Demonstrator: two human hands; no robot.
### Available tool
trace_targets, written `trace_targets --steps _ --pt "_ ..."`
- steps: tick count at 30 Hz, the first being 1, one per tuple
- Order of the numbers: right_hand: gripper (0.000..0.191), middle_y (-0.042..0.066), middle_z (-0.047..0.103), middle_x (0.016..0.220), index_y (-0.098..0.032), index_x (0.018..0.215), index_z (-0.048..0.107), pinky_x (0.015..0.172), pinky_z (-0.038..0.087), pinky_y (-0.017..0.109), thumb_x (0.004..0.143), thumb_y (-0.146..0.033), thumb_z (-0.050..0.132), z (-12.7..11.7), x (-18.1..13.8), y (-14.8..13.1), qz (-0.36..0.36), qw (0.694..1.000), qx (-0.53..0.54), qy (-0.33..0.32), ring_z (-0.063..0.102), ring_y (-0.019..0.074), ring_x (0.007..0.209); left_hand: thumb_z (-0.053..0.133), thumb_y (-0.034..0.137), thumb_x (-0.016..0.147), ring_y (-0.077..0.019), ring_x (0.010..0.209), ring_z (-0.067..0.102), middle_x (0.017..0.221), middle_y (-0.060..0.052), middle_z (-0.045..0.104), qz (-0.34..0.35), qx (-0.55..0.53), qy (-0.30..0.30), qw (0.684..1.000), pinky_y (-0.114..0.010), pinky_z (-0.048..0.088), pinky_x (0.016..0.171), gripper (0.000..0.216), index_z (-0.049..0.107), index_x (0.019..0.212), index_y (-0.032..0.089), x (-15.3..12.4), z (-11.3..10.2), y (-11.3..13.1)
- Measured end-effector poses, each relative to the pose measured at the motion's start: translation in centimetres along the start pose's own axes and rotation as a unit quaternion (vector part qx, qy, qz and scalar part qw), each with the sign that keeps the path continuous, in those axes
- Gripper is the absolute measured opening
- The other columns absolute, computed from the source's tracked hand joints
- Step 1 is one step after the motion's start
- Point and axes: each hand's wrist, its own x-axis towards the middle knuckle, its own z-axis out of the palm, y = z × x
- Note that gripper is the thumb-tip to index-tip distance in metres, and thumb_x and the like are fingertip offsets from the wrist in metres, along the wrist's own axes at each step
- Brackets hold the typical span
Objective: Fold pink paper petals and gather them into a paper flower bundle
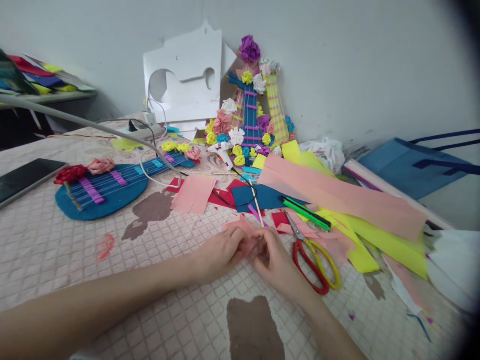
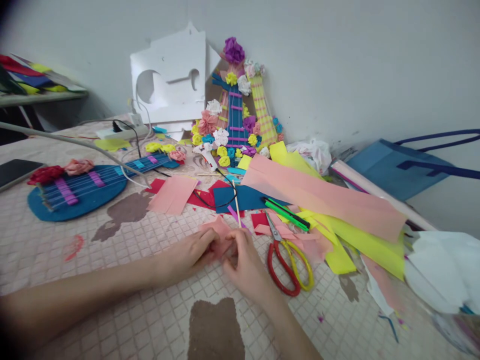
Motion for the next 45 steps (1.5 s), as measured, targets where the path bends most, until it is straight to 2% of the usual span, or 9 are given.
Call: trace_targets --steps 6,10,15,22,26,30,36,40,45 --pt "0.022 0.004 0.046 0.094 -0.021 0.096 0.046 0.072 0.05 0.034 0.078 -0.012 0.053 0.9 0.3 0.1 0.011 0.998 -0.037 0.04 0.053 0.0189 0.084 0.049 0.005 0.074 -0.0189 0.085 0.053 0.093 -0.006 0.052 -0.01 0.011 0.006 1.0 -0.031 0.047 0.072 0.022 0.041 0.09 0.018 -0.1 0.2 0.0" --pt "0.014 0.005 0.047 0.091 -0.022 0.091 0.047 0.068 0.051 0.035 0.081 -0.012 0.048 1.3 0.5 0.7 0.015 0.995 -0.054 0.077 0.054 0.0195 0.08 0.047 0.007 0.076 -0.0201 0.089 0.053 0.099 -0.008 0.05 -0.01 0.013 0.007 1.0 -0.033 0.048 0.073 0.02 0.042 0.091 0.018 -0.1 0.4 -0.1" --pt "0.015 0.006 0.051 0.09 -0.022 0.092 0.049 0.068 0.05 0.036 0.082 -0.012 0.045 1.1 0.6 1.7 -0.002 0.993 -0.065 0.1 0.055 0.0205 0.08 0.047 0.009 0.077 -0.0217 0.092 0.053 0.098 -0.008 0.051 0.008 0.018 0.013 1.0 -0.034 0.048 0.074 0.019 0.041 0.092 0.019 -0.1 0.7 -0.5" --pt "0.01 0.004 0.054 0.087 -0.021 0.089 0.05 0.067 0.049 0.032 0.082 -0.014 0.047 0.8 0.4 1.3 0.016 0.993 0.011 0.117 0.056 0.0182 0.076 0.047 0.009 0.076 -0.0212 0.085 0.054 0.096 -0.009 0.051 0.006 0.008 0.035 0.999 -0.033 0.047 0.068 0.02 0.038 0.092 0.018 -0.3 0.9 -0.7" --pt "0.009 0.003 0.056 0.084 -0.022 0.089 0.051 0.064 0.047 0.029 0.084 -0.015 0.046 0.9 0.3 0.3 -0.009 0.995 0.064 0.077 0.056 0.0166 0.075 0.047 0.011 0.077 -0.0195 0.083 0.055 0.096 -0.007 0.05 -0.009 -0.024 0.043 0.999 -0.032 0.047 0.068 0.022 0.036 0.094 0.018 -0.3 0.9 -0.6" --pt "0.016 0.003 0.058 0.088 -0.022 0.091 0.052 0.069 0.047 0.03 0.082 -0.011 0.046 1.2 0.4 -0.3 -0.002 0.999 0.045 0.012 0.056 0.0175 0.079 0.049 0.008 0.073 -0.0168 0.078 0.054 0.093 -0.004 0.049 -0.043 -0.036 0.043 0.998 -0.03 0.046 0.066 0.027 0.035 0.092 0.02 -0.3 0.7 -0.3" --pt "0.02 0.003 0.054 0.089 -0.021 0.088 0.05 0.07 0.046 0.03 0.077 -0.005 0.048 1.4 0.6 -0.3 0.007 0.999 0.034 -0.013 0.055 0.0173 0.081 0.052 0.007 0.071 -0.0154 0.076 0.054 0.09 -0.002 0.052 -0.04 -0.099 0.026 0.994 -0.027 0.044 0.063 0.03 0.039 0.095 0.02 -0.7 -0.3 -1.0" --pt "0.023 0.002 0.053 0.088 -0.021 0.088 0.05 0.069 0.045 0.027 0.075 -0.002 0.047 1.4 0.5 -0.3 0.005 0.999 0.043 -0.013 0.054 0.0158 0.08 0.05 0.002 0.068 -0.0154 0.075 0.055 0.087 -0.001 0.054 -0.065 -0.031 0.029 0.997 -0.026 0.043 0.063 0.033 0.043 0.095 0.018 -0.7 -1.4 -2.0" --pt "0.024 0.002 0.052 0.087 -0.02 0.087 0.05 0.069 0.045 0.026 0.075 -0.001 0.047 1.4 0.4 -0.5 -0.002 0.999 0.045 -0.008 0.054 0.0151 0.079 0.05 0.002 0.064 -0.0126 0.067 0.053 0.08 0.0 0.055 -0.079 0.012 0.029 0.996 -0.023 0.041 0.059 0.026 0.049 0.085 0.017 -0.5 -2.9 -2.8"
